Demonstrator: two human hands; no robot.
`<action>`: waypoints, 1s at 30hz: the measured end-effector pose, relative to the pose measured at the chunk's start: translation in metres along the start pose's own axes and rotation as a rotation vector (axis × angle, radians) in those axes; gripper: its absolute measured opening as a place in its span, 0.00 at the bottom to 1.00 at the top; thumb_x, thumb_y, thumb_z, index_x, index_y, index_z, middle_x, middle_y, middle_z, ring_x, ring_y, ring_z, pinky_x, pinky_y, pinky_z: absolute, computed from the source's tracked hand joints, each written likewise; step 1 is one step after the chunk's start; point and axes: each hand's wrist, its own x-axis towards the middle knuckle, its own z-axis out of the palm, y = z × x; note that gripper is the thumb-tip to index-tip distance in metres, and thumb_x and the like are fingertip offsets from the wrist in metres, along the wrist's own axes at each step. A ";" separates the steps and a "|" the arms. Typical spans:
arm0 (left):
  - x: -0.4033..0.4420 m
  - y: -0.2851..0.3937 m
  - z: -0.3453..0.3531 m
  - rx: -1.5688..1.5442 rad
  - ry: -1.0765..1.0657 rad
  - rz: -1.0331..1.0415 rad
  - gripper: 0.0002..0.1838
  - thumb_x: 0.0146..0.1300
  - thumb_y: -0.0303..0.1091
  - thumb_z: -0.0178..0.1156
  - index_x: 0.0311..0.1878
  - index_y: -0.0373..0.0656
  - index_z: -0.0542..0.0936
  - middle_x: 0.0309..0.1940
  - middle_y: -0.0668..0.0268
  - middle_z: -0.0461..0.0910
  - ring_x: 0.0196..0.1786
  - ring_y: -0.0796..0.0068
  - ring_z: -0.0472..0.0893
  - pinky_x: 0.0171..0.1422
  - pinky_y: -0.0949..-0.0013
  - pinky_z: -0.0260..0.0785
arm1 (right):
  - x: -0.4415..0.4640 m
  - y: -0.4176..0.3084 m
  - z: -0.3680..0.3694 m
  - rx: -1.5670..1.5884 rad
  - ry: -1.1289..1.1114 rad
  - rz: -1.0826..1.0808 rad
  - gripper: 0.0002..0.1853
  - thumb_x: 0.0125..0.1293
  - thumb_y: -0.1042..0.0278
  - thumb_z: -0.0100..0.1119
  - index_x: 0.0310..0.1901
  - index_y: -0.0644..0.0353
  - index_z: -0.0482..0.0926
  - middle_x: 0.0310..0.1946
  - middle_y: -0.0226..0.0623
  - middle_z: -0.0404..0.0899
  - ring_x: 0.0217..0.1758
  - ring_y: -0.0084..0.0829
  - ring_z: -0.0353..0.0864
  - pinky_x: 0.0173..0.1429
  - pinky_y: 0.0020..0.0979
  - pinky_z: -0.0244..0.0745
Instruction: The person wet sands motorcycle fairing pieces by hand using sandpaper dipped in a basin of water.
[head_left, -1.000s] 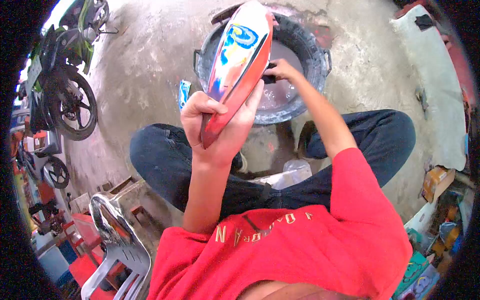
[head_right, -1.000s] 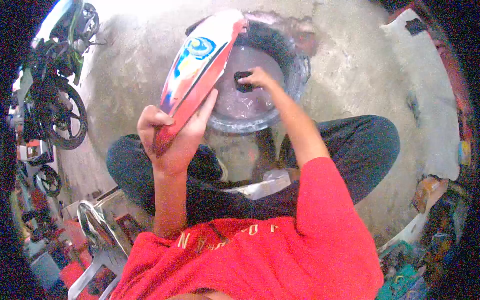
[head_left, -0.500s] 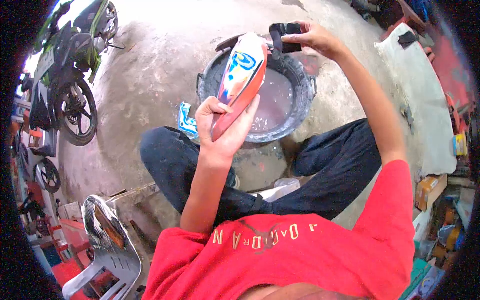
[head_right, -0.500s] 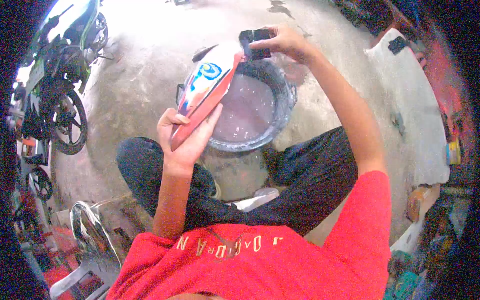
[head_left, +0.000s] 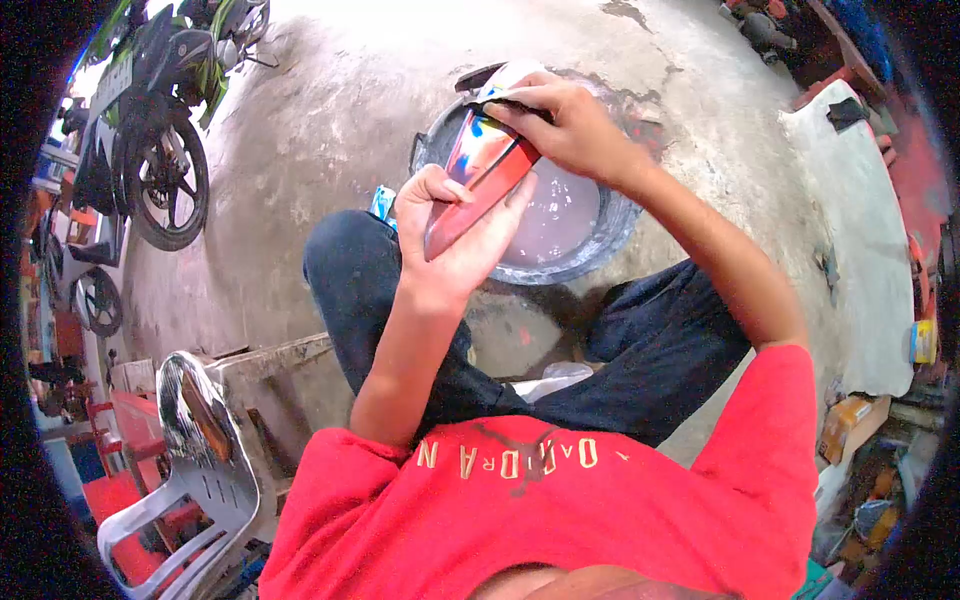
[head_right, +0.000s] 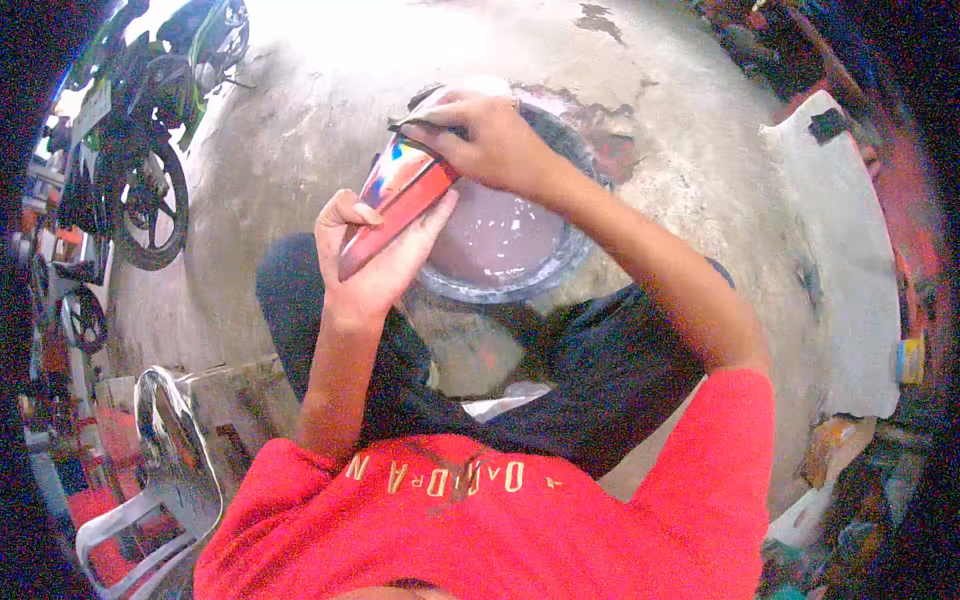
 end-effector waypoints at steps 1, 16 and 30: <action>0.002 0.001 -0.001 -0.044 -0.009 -0.009 0.41 0.37 0.21 0.47 0.64 0.24 0.66 0.66 0.41 0.69 0.75 0.46 0.63 0.86 0.46 0.38 | -0.004 -0.004 0.006 -0.049 0.057 -0.089 0.11 0.70 0.67 0.62 0.49 0.63 0.86 0.45 0.43 0.85 0.49 0.35 0.84 0.53 0.31 0.77; -0.007 -0.004 -0.002 0.003 0.111 0.025 0.40 0.36 0.22 0.48 0.62 0.21 0.65 0.66 0.39 0.68 0.76 0.44 0.61 0.87 0.48 0.37 | -0.028 -0.004 0.028 -0.055 0.029 -0.144 0.17 0.75 0.72 0.50 0.63 0.59 0.77 0.50 0.55 0.83 0.55 0.49 0.85 0.59 0.39 0.78; -0.010 -0.003 0.000 0.061 0.064 0.011 0.47 0.32 0.24 0.49 0.67 0.22 0.63 0.67 0.40 0.69 0.76 0.45 0.62 0.86 0.47 0.36 | -0.014 0.035 0.020 -0.078 -0.043 0.064 0.20 0.73 0.74 0.49 0.65 0.58 0.74 0.53 0.50 0.82 0.50 0.49 0.85 0.56 0.42 0.78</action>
